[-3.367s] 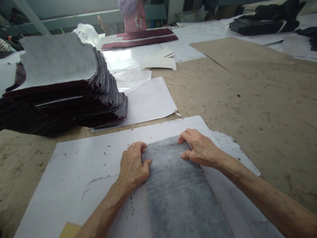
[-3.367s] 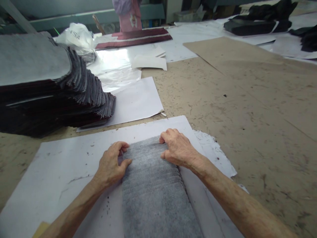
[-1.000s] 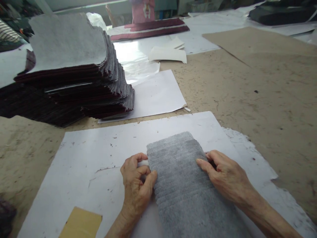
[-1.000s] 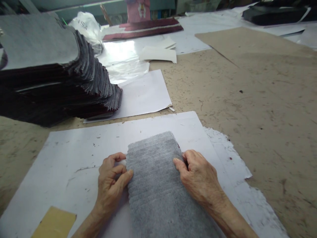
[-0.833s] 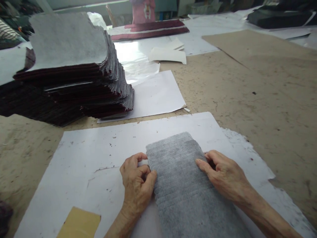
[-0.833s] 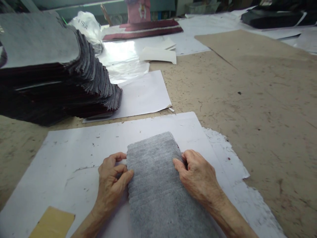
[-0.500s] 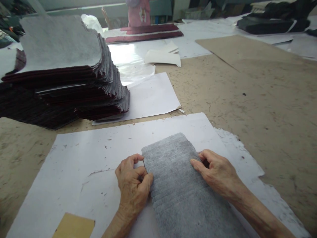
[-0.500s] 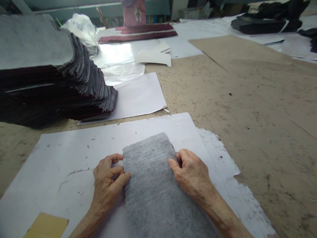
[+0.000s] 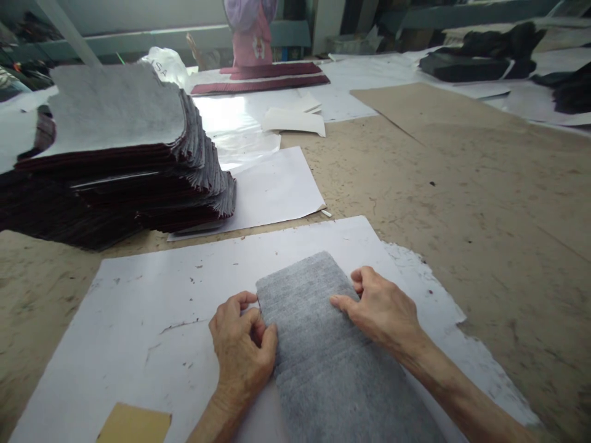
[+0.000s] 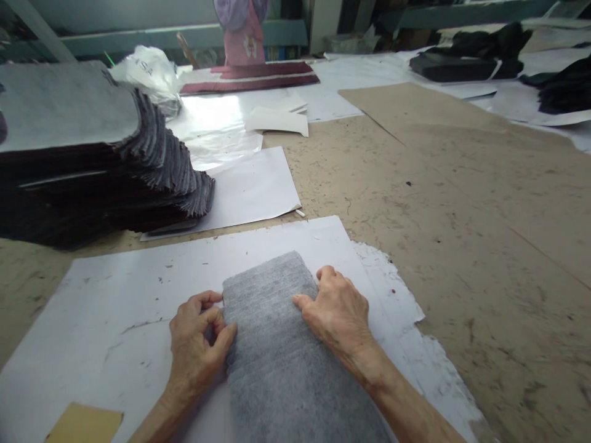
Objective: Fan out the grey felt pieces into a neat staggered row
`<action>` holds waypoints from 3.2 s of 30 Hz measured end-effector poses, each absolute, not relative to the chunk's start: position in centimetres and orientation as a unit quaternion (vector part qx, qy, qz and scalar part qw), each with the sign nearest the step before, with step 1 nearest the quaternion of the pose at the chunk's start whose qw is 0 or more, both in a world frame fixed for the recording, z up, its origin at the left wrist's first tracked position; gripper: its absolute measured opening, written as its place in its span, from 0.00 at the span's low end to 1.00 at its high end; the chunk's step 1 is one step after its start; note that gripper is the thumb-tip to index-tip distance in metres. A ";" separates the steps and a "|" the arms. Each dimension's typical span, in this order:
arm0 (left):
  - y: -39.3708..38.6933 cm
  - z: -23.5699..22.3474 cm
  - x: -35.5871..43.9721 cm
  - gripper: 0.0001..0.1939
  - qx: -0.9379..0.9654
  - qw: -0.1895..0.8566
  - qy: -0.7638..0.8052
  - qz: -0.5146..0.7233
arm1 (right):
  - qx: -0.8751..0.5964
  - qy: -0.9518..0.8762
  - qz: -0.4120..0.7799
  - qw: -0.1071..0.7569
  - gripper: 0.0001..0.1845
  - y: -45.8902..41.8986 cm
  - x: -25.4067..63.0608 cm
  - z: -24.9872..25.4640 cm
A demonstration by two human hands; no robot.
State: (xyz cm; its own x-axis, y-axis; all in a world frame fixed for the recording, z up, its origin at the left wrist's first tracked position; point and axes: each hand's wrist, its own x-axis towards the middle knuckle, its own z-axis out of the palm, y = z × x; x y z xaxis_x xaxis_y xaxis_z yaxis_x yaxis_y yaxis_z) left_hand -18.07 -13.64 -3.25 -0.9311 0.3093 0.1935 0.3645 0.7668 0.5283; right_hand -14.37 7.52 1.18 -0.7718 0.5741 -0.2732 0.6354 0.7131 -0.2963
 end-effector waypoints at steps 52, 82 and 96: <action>-8.5 -2.2 -24.3 0.11 -0.062 -0.262 -0.615 -0.741 | 0.149 0.669 -0.725 -0.059 0.24 10.4 -15.6 -1.0; -9.7 -1.8 -22.9 0.13 -0.030 -0.292 -0.633 -0.717 | 0.204 0.691 -0.694 0.003 0.18 9.6 -15.2 -0.2; -8.6 -1.6 -26.2 0.18 -0.045 -0.366 -0.596 -0.713 | 0.167 0.669 -0.723 0.032 0.23 11.1 -16.1 -0.5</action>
